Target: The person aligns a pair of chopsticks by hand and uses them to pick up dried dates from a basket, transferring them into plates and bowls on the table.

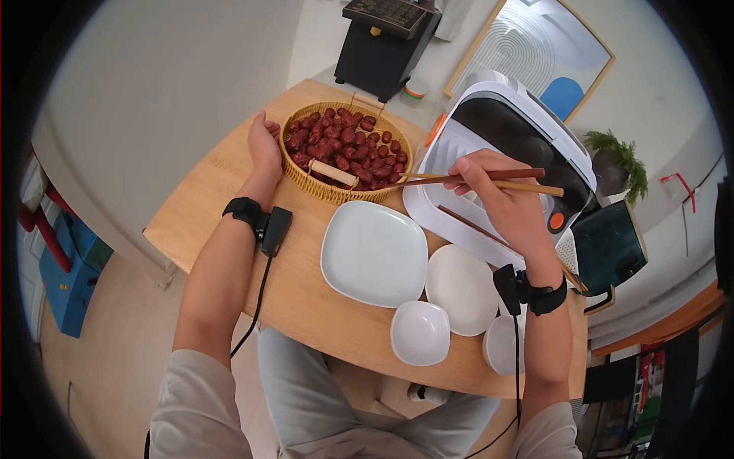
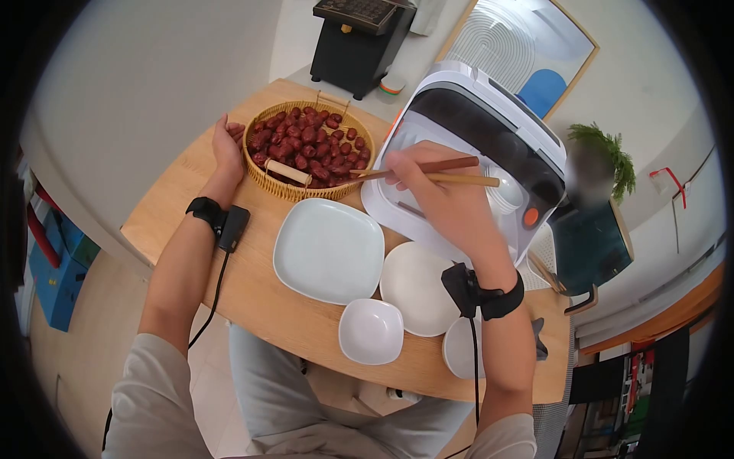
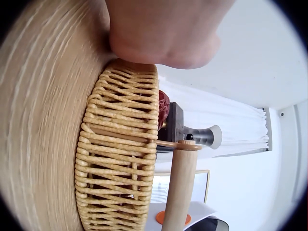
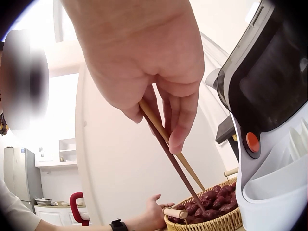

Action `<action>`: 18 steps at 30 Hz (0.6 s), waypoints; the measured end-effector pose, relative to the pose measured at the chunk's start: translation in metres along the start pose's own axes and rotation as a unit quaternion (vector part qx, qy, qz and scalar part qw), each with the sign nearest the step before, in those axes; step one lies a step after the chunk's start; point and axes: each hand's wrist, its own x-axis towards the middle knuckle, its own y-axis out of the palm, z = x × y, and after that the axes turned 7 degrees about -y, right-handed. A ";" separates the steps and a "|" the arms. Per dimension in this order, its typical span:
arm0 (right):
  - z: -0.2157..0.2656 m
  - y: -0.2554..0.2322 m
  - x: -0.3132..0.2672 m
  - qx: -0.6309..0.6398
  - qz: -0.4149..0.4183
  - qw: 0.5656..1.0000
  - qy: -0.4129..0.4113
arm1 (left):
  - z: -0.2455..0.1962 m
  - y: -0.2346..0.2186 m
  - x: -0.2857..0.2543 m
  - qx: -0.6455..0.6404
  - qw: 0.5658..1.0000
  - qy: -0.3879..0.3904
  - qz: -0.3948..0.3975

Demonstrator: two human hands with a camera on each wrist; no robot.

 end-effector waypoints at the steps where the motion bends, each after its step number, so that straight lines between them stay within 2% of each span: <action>1: -0.003 0.001 0.004 -0.008 0.011 1.000 0.000 | 0.002 0.000 0.002 -0.001 1.000 -0.002 -0.001; 5: -0.022 0.014 0.015 0.046 -0.014 0.998 0.029 | 0.002 0.000 -0.001 0.015 1.000 0.011 0.003; 8: -0.043 0.029 0.020 -0.016 0.026 0.998 0.058 | 0.000 0.001 -0.002 0.019 1.000 0.009 -0.005; 10: -0.056 0.040 0.021 -0.038 0.033 0.999 -0.016 | 0.005 -0.001 -0.001 0.020 1.000 0.006 -0.010; 11: -0.054 0.040 0.021 -0.039 0.041 0.998 -0.011 | 0.006 -0.002 0.001 0.021 1.000 0.012 0.000; 13: -0.047 0.039 0.025 -0.147 0.139 0.979 0.003 | 0.007 -0.002 0.004 0.018 1.000 0.010 0.000; 18: -0.046 0.030 0.033 -0.150 0.141 0.978 -0.044 | 0.005 -0.002 0.004 0.013 1.000 -0.004 -0.002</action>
